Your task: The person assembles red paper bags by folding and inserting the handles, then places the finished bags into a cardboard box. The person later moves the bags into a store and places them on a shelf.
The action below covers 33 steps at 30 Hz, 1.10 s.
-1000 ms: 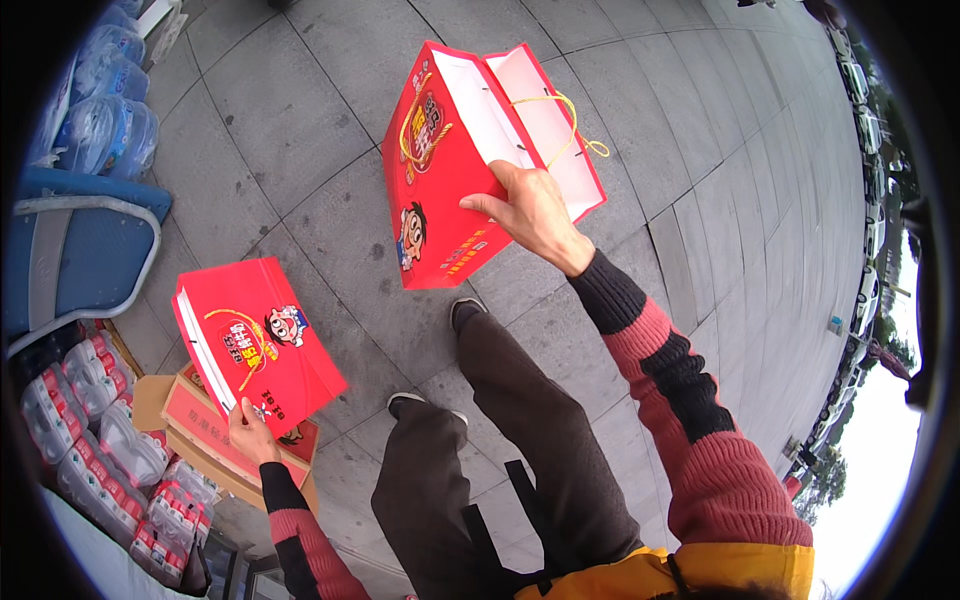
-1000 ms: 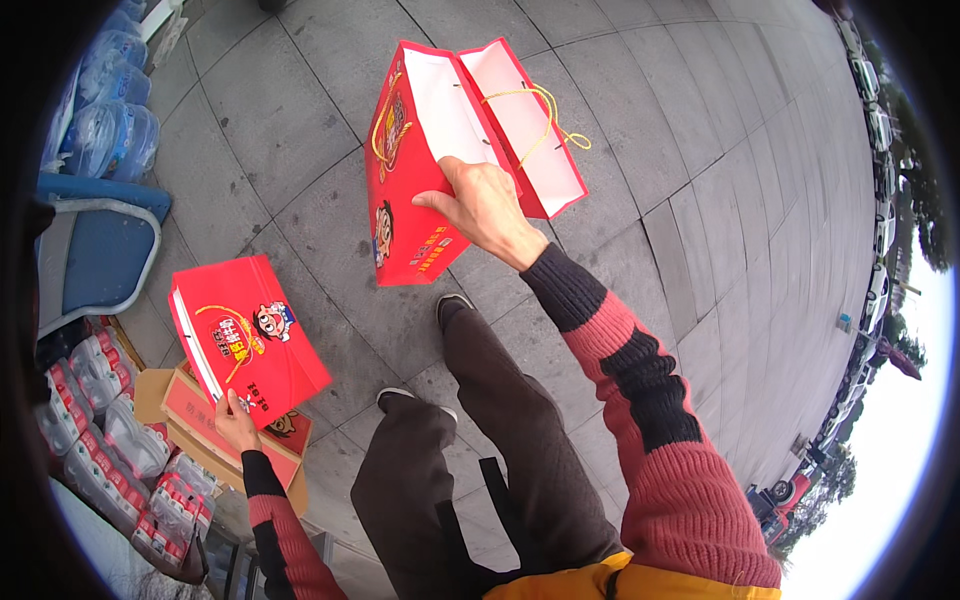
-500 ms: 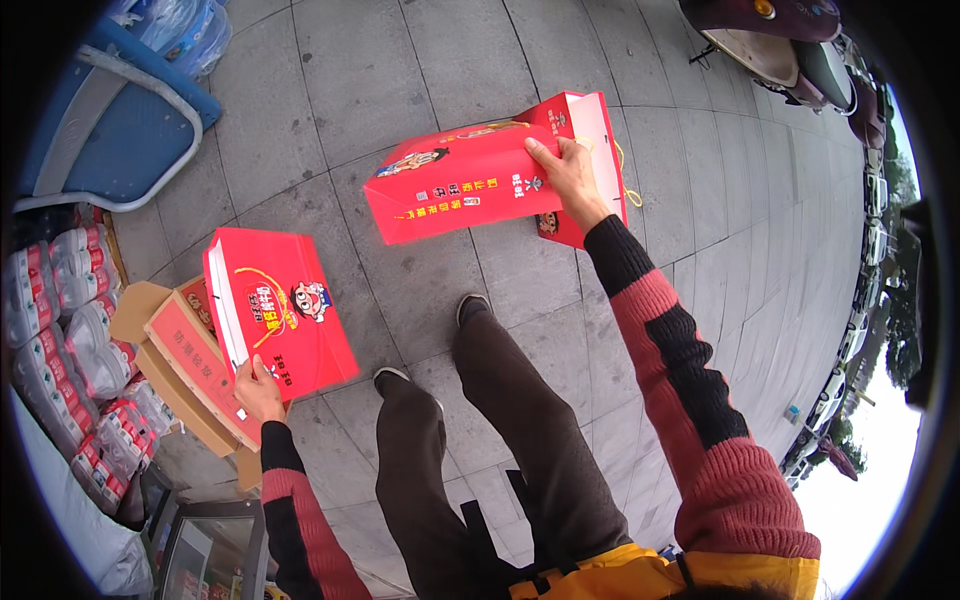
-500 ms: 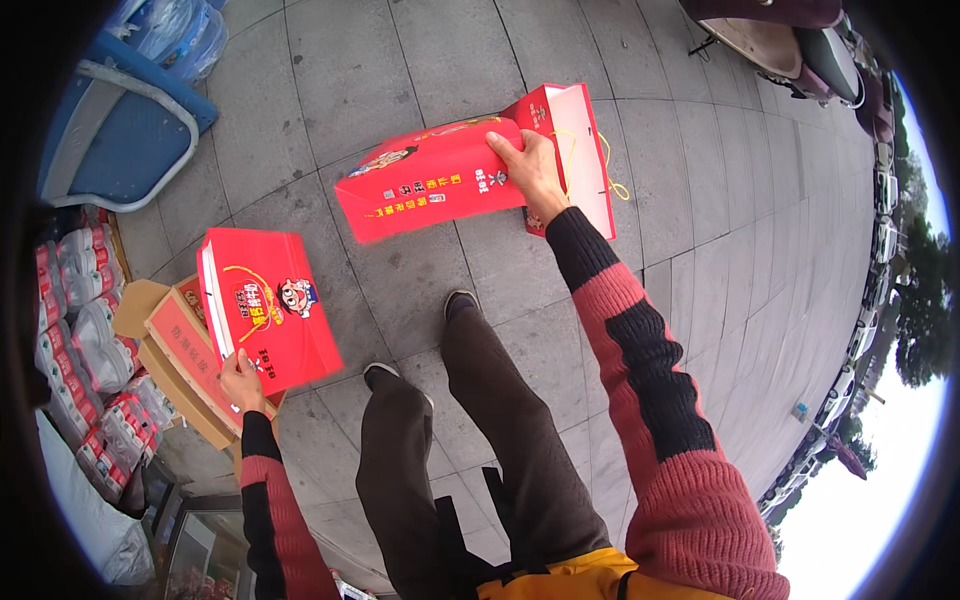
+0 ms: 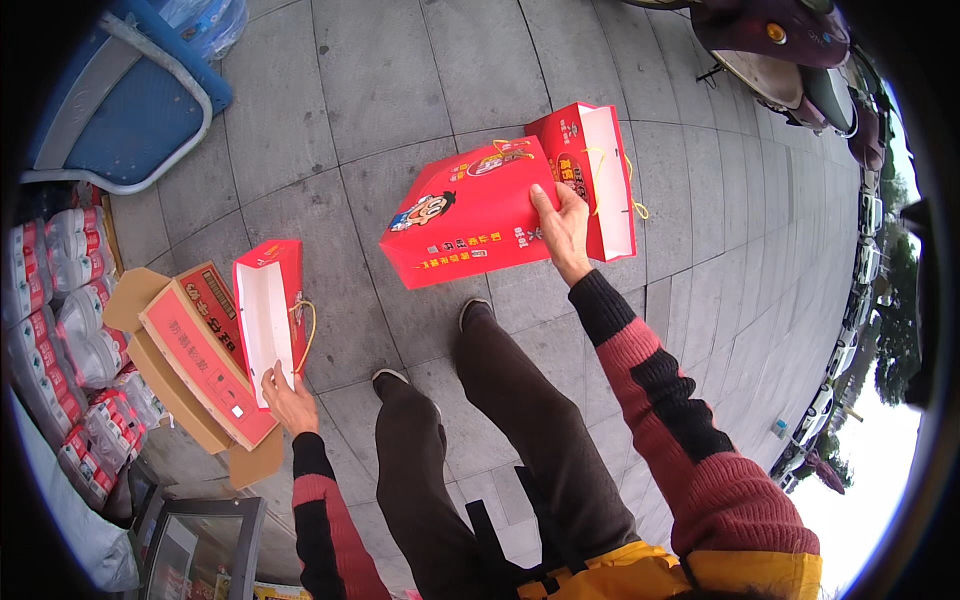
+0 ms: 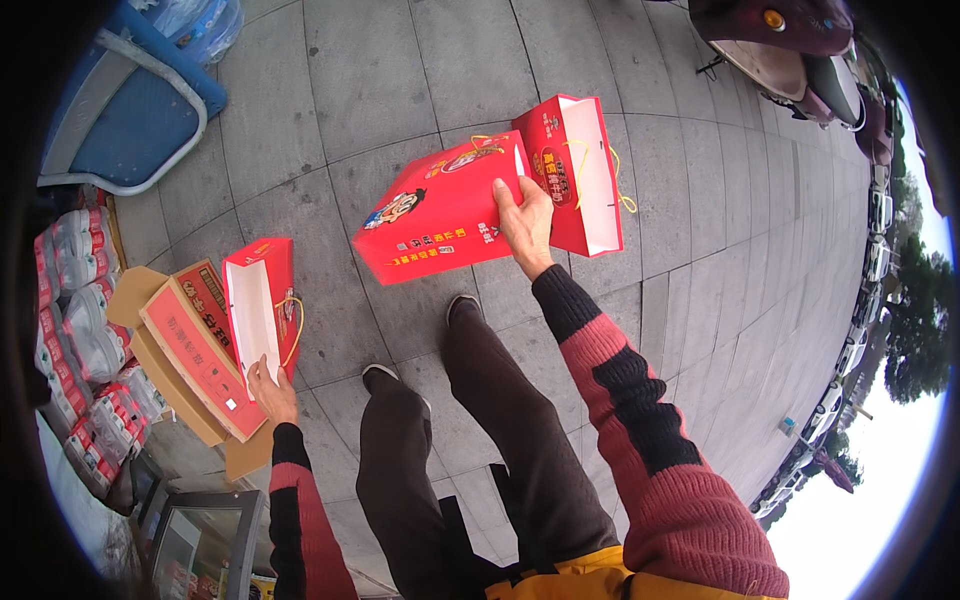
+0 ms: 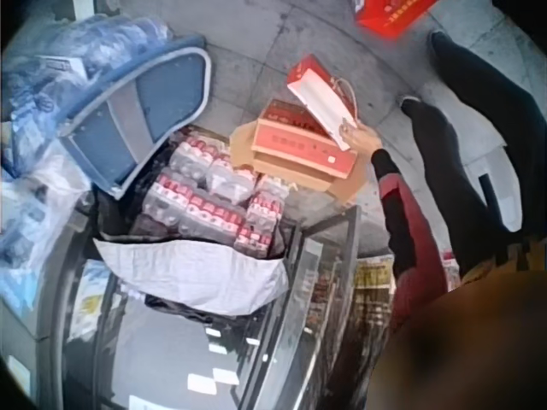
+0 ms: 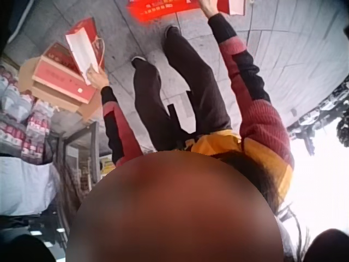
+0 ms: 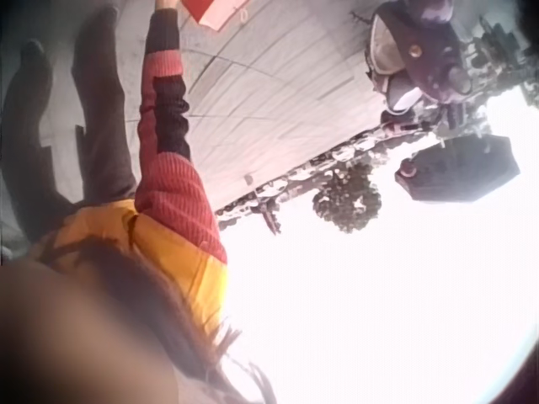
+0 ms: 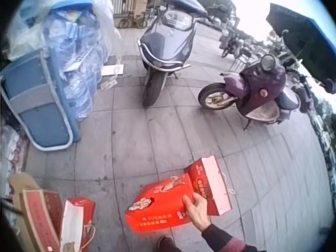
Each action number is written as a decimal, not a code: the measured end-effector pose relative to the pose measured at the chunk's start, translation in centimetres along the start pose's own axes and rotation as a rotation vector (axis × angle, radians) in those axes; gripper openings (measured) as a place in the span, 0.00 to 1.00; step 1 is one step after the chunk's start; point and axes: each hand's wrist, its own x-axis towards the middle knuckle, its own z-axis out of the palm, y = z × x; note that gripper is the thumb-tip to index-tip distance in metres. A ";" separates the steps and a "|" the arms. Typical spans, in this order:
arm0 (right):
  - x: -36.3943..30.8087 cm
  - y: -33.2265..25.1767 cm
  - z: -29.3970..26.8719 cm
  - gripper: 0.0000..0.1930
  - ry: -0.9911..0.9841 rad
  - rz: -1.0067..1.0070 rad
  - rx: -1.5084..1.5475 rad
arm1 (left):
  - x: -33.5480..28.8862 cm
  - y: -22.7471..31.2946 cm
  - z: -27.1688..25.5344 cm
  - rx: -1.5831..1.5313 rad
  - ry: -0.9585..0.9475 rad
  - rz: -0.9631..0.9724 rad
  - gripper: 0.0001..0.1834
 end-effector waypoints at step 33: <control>17.2 24.9 21.6 0.18 0.001 0.600 1.810 | 10.8 14.7 16.3 -0.394 -0.263 0.681 0.13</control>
